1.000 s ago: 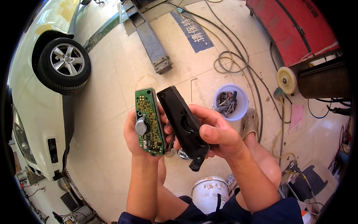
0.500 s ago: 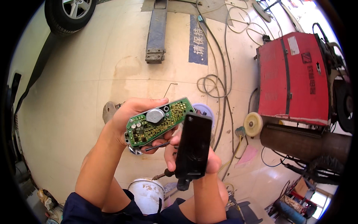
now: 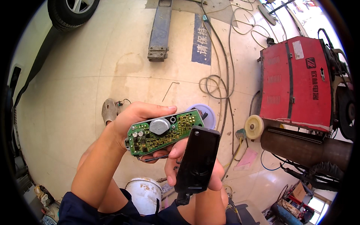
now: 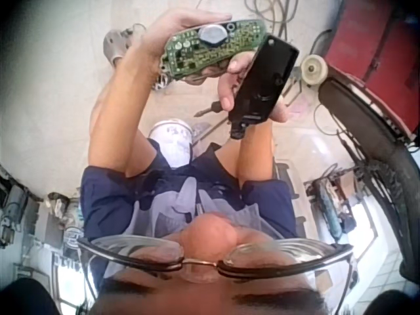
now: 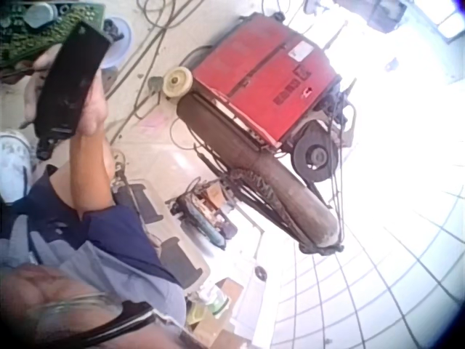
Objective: The person unscrews several screws from a car component using a screwdriver, separates the plastic casing to reveal a circuit board, and then handles various internal parts.
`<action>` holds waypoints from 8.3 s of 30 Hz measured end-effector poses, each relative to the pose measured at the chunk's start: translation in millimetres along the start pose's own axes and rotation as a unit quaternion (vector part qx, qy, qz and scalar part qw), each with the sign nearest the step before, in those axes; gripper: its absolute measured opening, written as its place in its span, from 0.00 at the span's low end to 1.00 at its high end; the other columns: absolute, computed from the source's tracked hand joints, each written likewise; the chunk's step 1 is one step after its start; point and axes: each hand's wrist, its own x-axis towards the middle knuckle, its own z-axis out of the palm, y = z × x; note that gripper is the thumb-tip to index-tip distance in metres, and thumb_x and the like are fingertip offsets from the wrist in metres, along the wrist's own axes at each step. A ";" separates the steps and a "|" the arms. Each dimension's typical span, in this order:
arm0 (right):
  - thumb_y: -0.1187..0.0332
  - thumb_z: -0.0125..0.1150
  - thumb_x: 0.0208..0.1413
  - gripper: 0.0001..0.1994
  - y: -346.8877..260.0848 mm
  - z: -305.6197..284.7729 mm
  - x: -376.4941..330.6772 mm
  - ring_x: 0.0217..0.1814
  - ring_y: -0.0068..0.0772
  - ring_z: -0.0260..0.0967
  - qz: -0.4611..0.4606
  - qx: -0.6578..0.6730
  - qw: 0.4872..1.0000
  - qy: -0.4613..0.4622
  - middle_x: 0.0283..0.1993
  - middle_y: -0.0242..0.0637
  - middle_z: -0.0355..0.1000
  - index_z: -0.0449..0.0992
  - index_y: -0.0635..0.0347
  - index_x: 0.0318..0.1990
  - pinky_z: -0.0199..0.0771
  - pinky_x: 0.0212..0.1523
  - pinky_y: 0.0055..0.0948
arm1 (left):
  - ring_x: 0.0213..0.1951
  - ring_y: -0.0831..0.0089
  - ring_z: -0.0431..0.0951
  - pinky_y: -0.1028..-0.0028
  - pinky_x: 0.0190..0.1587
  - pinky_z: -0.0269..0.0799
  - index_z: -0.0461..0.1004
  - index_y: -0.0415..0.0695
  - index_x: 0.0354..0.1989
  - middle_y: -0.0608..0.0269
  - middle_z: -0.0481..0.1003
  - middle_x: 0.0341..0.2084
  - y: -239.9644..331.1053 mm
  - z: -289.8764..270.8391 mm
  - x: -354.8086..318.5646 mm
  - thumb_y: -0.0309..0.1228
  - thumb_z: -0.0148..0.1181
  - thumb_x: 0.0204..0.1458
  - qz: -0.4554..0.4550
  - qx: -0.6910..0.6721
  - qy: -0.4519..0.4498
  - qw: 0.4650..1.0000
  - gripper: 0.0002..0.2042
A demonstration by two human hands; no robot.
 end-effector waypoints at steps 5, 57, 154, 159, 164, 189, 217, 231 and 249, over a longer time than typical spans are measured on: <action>0.43 0.78 0.35 0.53 -5.1 -3.6 -9.2 0.42 0.44 0.76 0.032 -0.005 0.999 0.002 0.57 0.76 0.60 0.60 0.79 0.59 0.74 0.41 0.31 | 0.10 0.62 0.67 0.70 0.09 0.65 0.70 0.26 0.42 0.39 0.71 0.19 0.1 2.7 -2.5 0.45 0.37 0.65 -0.021 -0.017 0.011 1.000 0.28; 0.57 0.65 0.57 0.31 4.9 -20.2 9.7 0.76 0.55 0.40 0.007 -0.019 0.981 -0.195 0.58 0.54 0.70 0.61 0.62 0.62 0.40 0.73 0.58 | 0.14 0.61 0.73 0.70 0.09 0.67 0.71 0.23 0.40 0.40 0.73 0.22 -8.8 -6.2 0.7 0.41 0.42 0.64 -0.026 0.054 -0.005 0.998 0.25; 0.56 0.74 0.48 0.33 1.0 -12.7 4.0 0.48 0.53 0.77 -0.005 -0.042 0.989 -0.142 0.61 0.67 0.63 0.71 0.75 0.53 0.75 0.54 0.41 | 0.26 0.70 0.78 0.74 0.25 0.73 0.76 0.33 0.43 0.52 0.79 0.29 -19.3 -7.6 -0.2 0.34 0.51 0.60 0.050 0.088 0.135 0.986 0.15; 0.57 0.74 0.49 0.32 1.1 -12.3 4.4 0.47 0.54 0.77 -0.006 -0.039 0.990 -0.137 0.60 0.68 0.64 0.70 0.75 0.53 0.77 0.51 0.41 | 0.34 0.74 0.80 0.77 0.34 0.76 0.78 0.35 0.45 0.57 0.80 0.34 -19.7 -15.1 -1.5 0.31 0.56 0.59 0.050 0.051 0.110 0.991 0.13; 0.56 0.73 0.49 0.32 0.8 -13.2 6.6 0.47 0.52 0.78 -0.012 -0.050 0.987 -0.150 0.57 0.66 0.67 0.71 0.75 0.53 0.76 0.51 0.41 | 0.30 0.73 0.79 0.76 0.30 0.75 0.77 0.34 0.45 0.55 0.79 0.33 -17.9 -11.7 -1.0 0.33 0.54 0.59 0.036 0.061 0.099 0.993 0.14; 0.59 0.74 0.48 0.35 -6.9 -16.1 16.2 0.60 0.57 0.69 -0.012 -0.007 0.994 -0.109 0.44 0.69 0.74 0.66 0.79 0.56 0.59 0.67 0.48 | 0.18 0.69 0.76 0.74 0.17 0.73 0.74 0.31 0.44 0.50 0.78 0.26 -17.2 6.1 2.0 0.40 0.43 0.63 0.081 0.065 0.037 0.994 0.21; 0.65 0.71 0.53 0.22 -31.5 22.0 21.7 0.21 0.09 0.64 0.132 -0.412 0.778 0.455 0.37 0.32 0.74 0.73 0.68 0.50 0.52 0.15 0.13 | 0.38 0.81 0.72 0.79 0.40 0.71 0.65 0.40 0.50 0.64 0.73 0.37 -24.2 1.0 10.0 0.34 0.51 0.62 0.306 0.394 0.310 0.809 0.14; 0.65 0.69 0.54 0.21 -25.3 13.0 30.7 0.28 0.16 0.70 0.139 -0.423 0.796 0.410 0.36 0.36 0.74 0.73 0.72 0.48 0.66 0.23 0.15 | 0.38 0.81 0.73 0.79 0.40 0.72 0.63 0.35 0.56 0.62 0.73 0.39 -31.5 5.6 13.5 0.34 0.48 0.65 0.330 0.378 0.323 0.802 0.17; 0.59 0.68 0.54 0.22 -17.1 3.7 29.9 0.36 0.21 0.70 0.175 -0.465 0.768 0.403 0.34 0.37 0.75 0.77 0.73 0.45 0.70 0.37 0.22 | 0.39 0.77 0.77 0.75 0.40 0.75 0.66 0.35 0.54 0.59 0.75 0.40 -23.2 -2.5 7.7 0.37 0.49 0.65 0.260 0.355 0.365 0.820 0.18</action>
